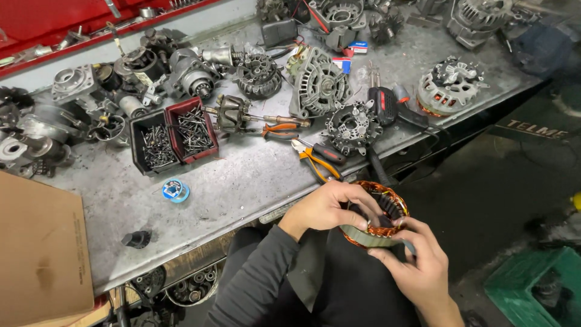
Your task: The person sits on the floor holding an alternator stator with copper windings on their lap and uses a small hand tool to trim and clean the wire ends around the stator, rotating the stator to reach different sections.
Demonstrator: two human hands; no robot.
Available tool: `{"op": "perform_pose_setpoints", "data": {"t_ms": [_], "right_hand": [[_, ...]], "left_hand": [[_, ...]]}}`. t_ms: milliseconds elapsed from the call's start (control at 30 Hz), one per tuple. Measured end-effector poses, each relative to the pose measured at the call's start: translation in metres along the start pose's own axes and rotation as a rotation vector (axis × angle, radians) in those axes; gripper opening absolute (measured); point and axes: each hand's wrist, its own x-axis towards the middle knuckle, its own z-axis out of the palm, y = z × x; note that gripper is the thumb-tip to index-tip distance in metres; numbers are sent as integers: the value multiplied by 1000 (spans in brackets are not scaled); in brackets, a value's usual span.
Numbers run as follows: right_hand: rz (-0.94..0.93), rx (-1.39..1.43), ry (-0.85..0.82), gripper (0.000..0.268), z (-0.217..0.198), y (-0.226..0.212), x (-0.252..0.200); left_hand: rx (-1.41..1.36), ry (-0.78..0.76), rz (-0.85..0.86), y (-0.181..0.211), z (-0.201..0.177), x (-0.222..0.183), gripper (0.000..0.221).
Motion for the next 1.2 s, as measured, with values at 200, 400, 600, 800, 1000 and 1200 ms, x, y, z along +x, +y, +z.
{"op": "perform_pose_setpoints", "data": {"t_ms": [200,400,600,800,1000,1200], "right_hand": [[236,-31,-37,54,1,7,3],[115,83,-22,58,3,13,-4],[203,-16,40,56,8,10,-9],[220,-259,215,64,20,1,-14],[184,-243,188,59,14,-12,-11],[204,-169,116,48,-4,-22,3]], "left_hand": [[503,92,301,16,13,-1,30],[486,108,198,-10,10,-1,26],[403,194,210,-10,22,6,21],[663,519,271,-16,72,4,27],[693,732,154,-15,90,11,22],[898,749,202,-6,89,17,25]]}}
